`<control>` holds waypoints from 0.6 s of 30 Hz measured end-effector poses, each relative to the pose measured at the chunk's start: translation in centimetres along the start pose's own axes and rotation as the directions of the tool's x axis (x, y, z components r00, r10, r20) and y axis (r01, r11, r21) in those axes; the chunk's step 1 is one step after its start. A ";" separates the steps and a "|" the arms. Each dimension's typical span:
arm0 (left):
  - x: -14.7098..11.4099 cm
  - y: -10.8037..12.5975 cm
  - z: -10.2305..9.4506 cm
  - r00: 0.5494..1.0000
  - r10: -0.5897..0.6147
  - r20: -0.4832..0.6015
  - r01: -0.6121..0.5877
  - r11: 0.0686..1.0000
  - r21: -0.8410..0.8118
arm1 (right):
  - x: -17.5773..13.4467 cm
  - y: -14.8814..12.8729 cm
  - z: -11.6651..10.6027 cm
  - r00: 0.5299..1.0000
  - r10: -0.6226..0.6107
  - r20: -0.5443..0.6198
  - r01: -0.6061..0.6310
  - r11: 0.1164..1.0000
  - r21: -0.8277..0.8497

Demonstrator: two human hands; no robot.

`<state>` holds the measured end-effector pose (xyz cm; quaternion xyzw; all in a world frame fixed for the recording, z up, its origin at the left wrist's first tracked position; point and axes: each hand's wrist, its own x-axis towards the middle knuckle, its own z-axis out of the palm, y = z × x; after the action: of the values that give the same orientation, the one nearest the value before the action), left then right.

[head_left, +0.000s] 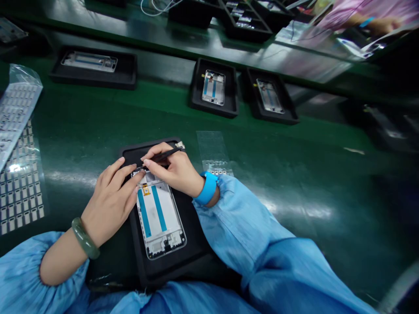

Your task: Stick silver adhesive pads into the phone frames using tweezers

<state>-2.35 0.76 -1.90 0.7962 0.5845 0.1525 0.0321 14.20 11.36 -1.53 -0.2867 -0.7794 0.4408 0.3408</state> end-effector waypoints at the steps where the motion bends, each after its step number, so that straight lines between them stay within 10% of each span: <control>1: 0.0 0.0 0.0 1.000 0.000 -0.001 0.000 1.000 -0.001 | 0.0 0.0 0.0 1.000 -0.002 -0.001 0.002 1.000 -0.010; 18: 0.0 0.0 0.1 1.000 -0.003 0.010 0.003 1.000 -0.006 | 0.0 0.0 -0.1 0.998 0.065 0.002 -0.065 0.996 0.063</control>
<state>-2.30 0.78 -1.96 0.7961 0.5850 0.1504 0.0378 14.27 11.39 -1.46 -0.3010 -0.7553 0.4760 0.3351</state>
